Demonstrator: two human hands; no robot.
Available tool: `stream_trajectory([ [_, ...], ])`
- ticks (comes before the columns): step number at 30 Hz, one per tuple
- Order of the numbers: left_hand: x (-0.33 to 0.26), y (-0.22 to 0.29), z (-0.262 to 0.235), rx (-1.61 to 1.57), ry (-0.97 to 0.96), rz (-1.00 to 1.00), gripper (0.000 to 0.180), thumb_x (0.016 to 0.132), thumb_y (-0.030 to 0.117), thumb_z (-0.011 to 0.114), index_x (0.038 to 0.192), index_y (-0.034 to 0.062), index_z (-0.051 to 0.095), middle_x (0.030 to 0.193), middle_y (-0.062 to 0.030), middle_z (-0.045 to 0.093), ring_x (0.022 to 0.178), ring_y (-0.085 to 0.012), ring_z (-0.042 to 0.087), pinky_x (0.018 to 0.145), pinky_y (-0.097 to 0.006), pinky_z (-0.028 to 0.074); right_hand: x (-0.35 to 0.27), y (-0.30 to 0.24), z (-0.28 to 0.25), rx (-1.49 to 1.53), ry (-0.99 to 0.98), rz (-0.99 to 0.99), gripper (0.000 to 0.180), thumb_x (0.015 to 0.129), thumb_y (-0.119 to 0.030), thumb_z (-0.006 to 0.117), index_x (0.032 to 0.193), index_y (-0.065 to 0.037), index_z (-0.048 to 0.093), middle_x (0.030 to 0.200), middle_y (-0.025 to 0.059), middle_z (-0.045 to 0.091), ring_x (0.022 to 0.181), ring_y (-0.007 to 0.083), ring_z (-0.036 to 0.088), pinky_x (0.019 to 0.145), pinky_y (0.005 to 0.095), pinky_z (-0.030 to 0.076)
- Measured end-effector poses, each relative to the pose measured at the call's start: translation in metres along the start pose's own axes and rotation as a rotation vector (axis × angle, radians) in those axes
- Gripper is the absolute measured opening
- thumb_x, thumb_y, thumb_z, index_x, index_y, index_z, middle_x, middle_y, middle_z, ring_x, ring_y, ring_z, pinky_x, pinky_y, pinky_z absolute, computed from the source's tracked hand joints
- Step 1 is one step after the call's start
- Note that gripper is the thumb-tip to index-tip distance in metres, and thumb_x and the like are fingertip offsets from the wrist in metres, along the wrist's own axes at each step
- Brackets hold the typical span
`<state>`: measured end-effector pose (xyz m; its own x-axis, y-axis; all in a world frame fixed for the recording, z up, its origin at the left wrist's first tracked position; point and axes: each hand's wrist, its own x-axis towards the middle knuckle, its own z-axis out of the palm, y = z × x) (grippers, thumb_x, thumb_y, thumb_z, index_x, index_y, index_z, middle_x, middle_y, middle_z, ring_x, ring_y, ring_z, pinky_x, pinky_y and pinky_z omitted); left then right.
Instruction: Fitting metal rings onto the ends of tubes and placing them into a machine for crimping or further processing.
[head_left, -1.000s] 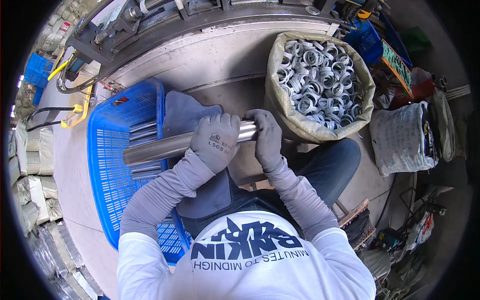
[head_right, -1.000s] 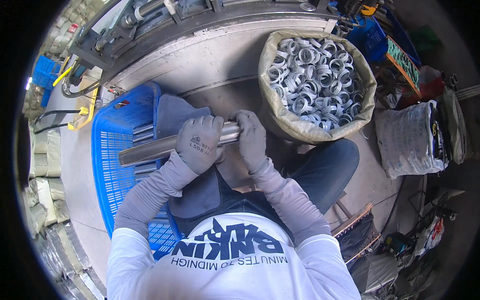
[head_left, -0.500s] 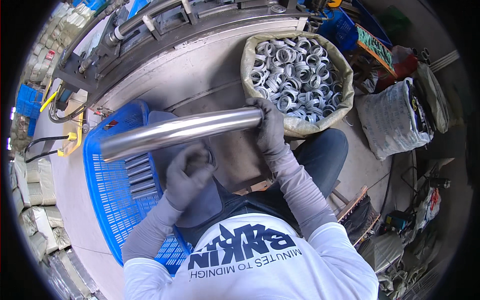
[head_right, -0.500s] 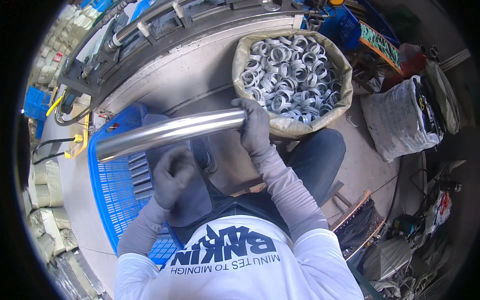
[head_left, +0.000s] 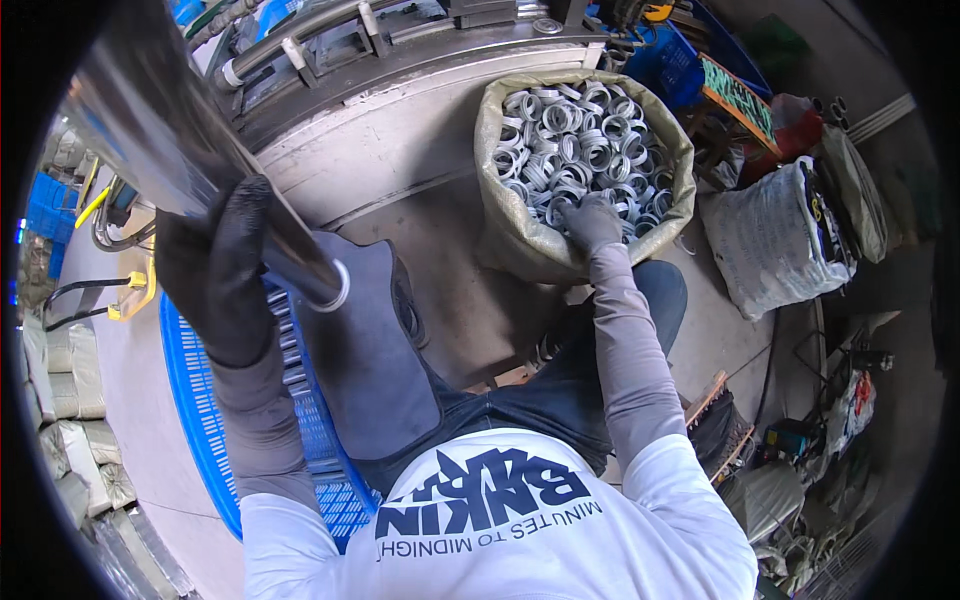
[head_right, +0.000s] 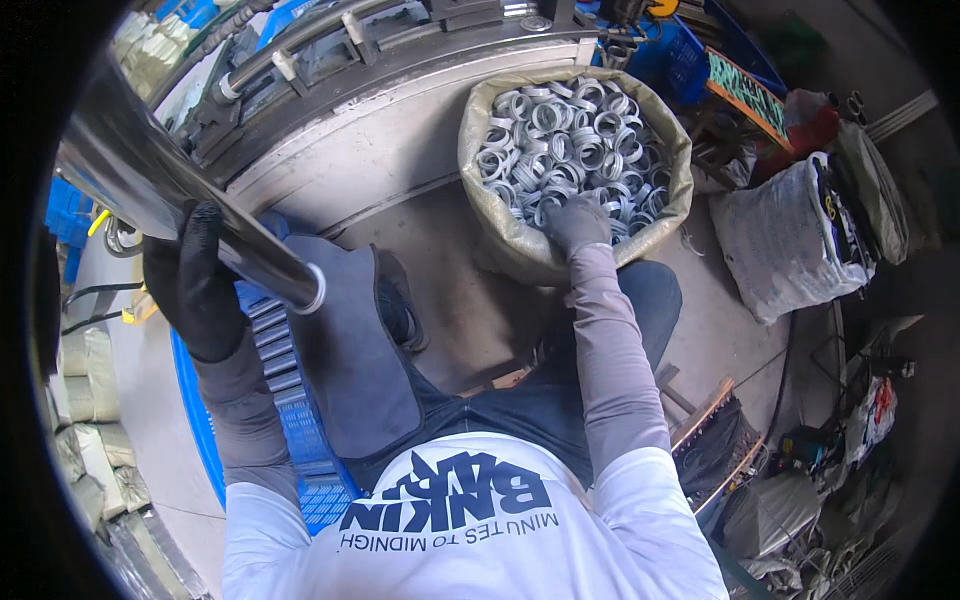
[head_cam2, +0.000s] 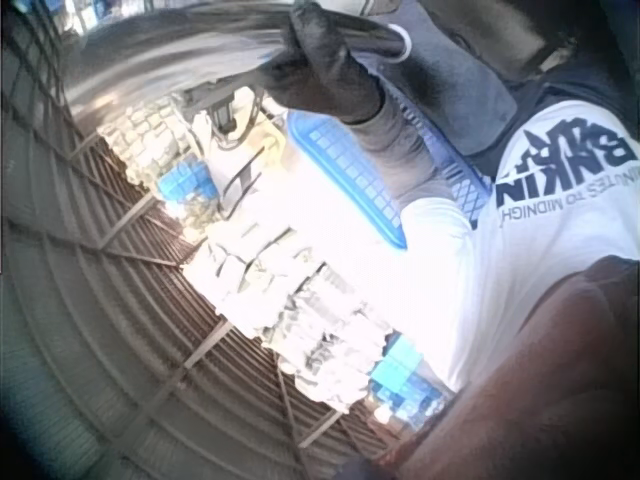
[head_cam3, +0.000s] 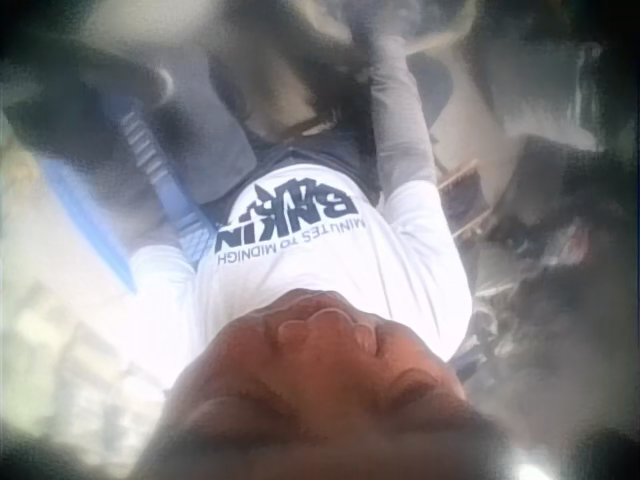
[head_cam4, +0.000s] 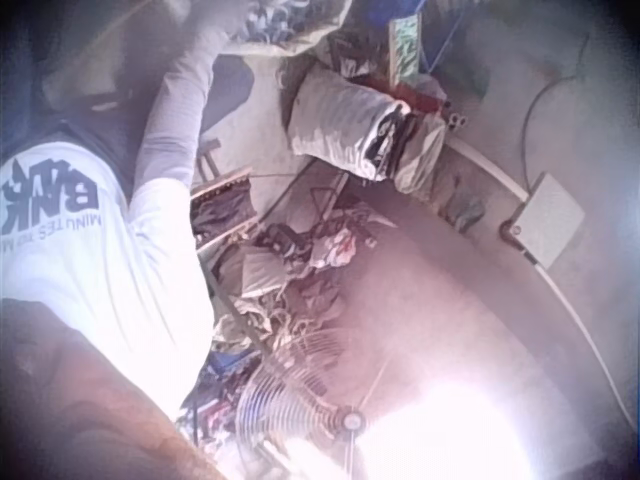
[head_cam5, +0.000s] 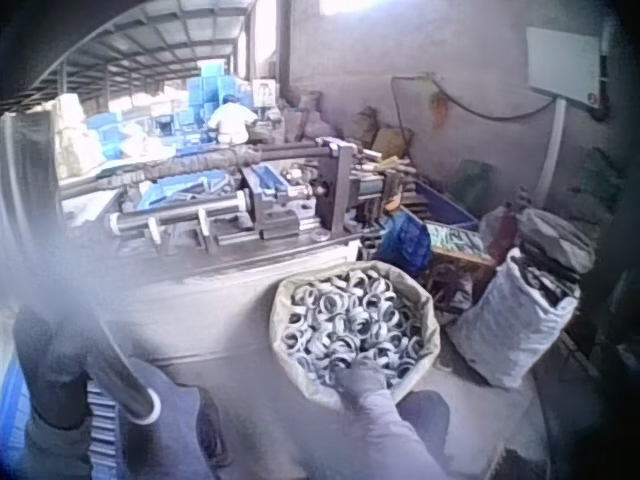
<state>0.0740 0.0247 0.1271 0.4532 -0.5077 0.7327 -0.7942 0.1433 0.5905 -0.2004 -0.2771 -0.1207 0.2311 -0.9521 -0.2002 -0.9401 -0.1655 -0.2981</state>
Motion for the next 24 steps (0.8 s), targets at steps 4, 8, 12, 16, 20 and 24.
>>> stream_trajectory([
  [4,-0.004,0.016,0.012,-0.264,-0.165,-0.35,0.048,0.08,0.012,0.085,0.124,0.0007,0.066,0.119,-0.0153,0.063,0.102,-0.0236,0.067,0.084,-0.04,0.056,0.002,0.008,0.011,0.109,0.151,-0.062,0.052,0.088,-0.038,0.07,0.121,0.003,0.073,0.122,0.0288,0.071,0.115,0.043,0.068,0.104,0.0487,0.052],
  [8,-0.051,-0.006,0.035,0.345,-0.483,0.073,0.059,0.069,0.023,0.085,0.123,0.0064,0.067,0.106,-0.0183,0.063,0.09,-0.0339,0.066,0.083,-0.048,0.054,-0.026,-0.006,-0.022,1.379,-0.244,0.029,0.028,0.087,-0.005,0.073,0.115,0.0,0.074,0.102,0.0116,0.075,0.095,0.0227,0.07,0.085,0.0299,0.054],
  [12,-0.091,-0.032,0.051,0.353,-0.7,-0.044,0.057,0.07,0.023,0.083,0.122,0.005,0.066,0.106,-0.0188,0.067,0.094,-0.0387,0.068,0.084,-0.048,0.054,-0.054,-0.008,-0.033,1.064,0.235,-1.009,0.023,0.088,-0.004,0.073,0.111,0.0,0.073,0.101,0.0087,0.074,0.091,0.0192,0.069,0.081,0.0302,0.054],
  [16,-0.096,-0.034,0.056,0.418,-0.734,-0.037,0.061,0.068,0.024,0.084,0.123,0.0042,0.065,0.105,-0.0193,0.069,0.095,-0.0392,0.068,0.085,-0.048,0.055,-0.055,-0.013,-0.035,1.307,-0.176,-0.729,0.024,0.092,-0.013,0.077,0.109,0.001,0.067,0.09,0.0055,0.071,0.075,0.0123,0.068,0.067,0.0231,0.054],
  [20,-0.097,-0.036,0.057,0.435,-0.731,-0.022,0.061,0.068,0.025,0.085,0.122,0.0039,0.065,0.103,-0.0179,0.069,0.093,-0.0382,0.068,0.083,-0.048,0.054,-0.069,-0.032,-0.043,1.516,-0.492,-0.184,0.017,0.095,-0.014,0.074,0.104,-0.001,0.067,0.08,0.0018,0.071,0.064,0.0082,0.065,0.058,0.0194,0.05],
  [24,-0.098,-0.037,0.058,0.435,-0.719,0.003,0.061,0.067,0.025,0.084,0.121,0.004,0.066,0.1,-0.0172,0.068,0.091,-0.0377,0.068,0.081,-0.048,0.054,-0.065,-0.03,-0.039,1.577,-0.58,-0.15,0.016,0.095,-0.014,0.074,0.105,-0.001,0.069,0.085,0.0023,0.073,0.065,0.0089,0.067,0.06,0.0193,0.052],
])
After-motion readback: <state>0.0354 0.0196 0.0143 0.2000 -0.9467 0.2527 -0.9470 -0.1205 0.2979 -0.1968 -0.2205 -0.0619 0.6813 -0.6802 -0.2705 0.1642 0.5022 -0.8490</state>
